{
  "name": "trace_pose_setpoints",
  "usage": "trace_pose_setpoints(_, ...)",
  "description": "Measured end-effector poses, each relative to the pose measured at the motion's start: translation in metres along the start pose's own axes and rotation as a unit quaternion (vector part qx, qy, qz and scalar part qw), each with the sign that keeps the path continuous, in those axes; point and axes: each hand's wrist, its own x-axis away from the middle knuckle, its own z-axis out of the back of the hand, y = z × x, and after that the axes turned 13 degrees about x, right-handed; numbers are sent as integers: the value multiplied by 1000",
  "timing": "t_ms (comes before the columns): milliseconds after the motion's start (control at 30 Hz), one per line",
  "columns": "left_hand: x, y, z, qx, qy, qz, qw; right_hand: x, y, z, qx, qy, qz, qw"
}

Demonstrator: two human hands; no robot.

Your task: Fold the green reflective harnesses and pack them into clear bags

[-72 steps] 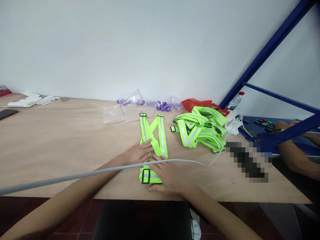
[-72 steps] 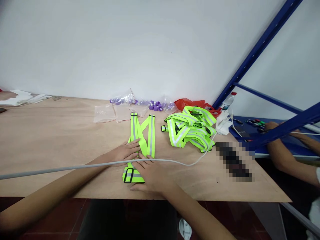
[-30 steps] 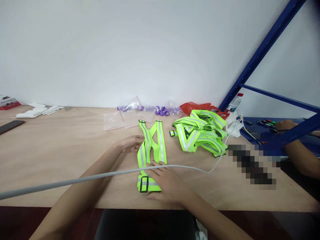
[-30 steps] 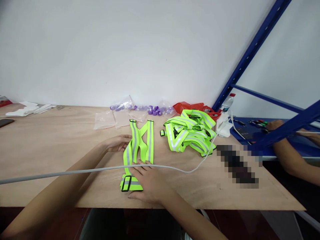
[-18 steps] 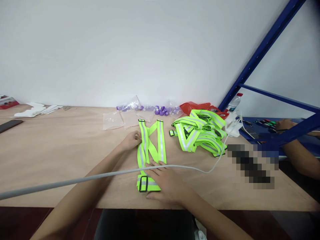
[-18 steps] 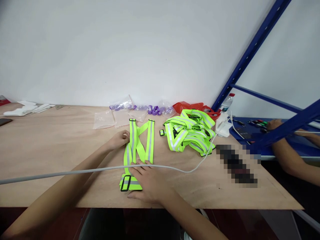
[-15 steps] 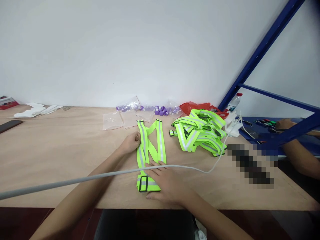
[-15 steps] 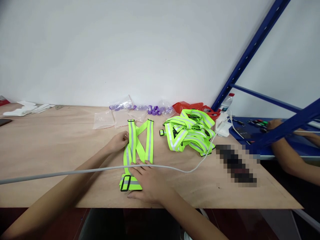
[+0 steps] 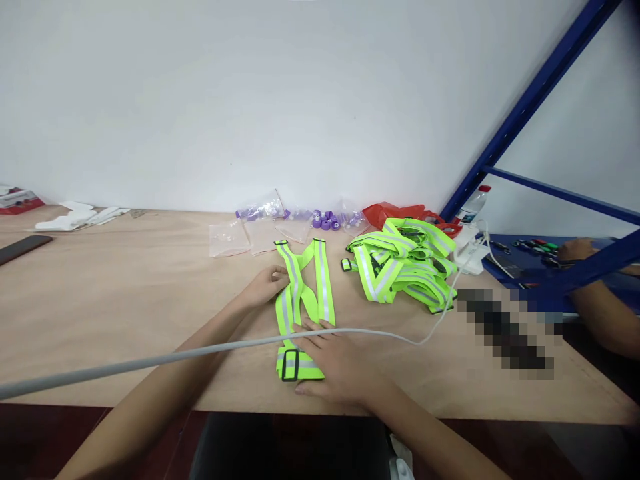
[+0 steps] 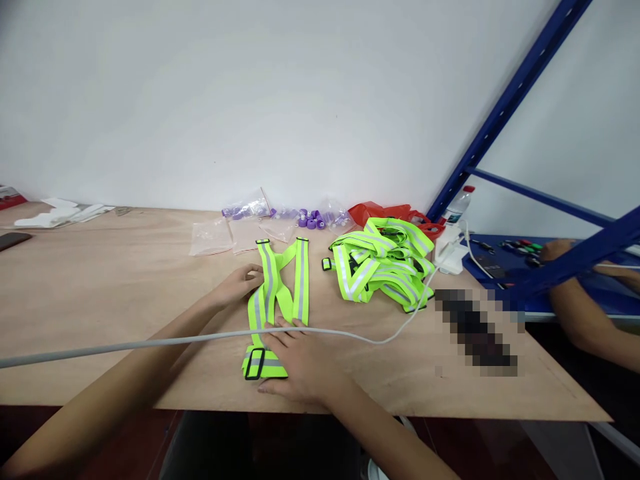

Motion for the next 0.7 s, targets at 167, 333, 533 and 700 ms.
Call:
trace_pose_setpoints(167, 9, 7, 9, 104, -123, 76, 984, 0, 0, 1, 5, -2, 1, 1000)
trace_pose_setpoints(333, 14, 2, 18, 130, -136, 76, 979, 1, 0, 0, 8, 5, 0, 1000)
trace_pose_setpoints(533, 12, -7, 17, 27, -59, 30, 997, 0, 0, -1, 5, 7, -4, 1000)
trace_pose_setpoints(700, 14, -6, 18, -55, -11, -35, 998, 0, -1, 1, 5, 7, -2, 1000)
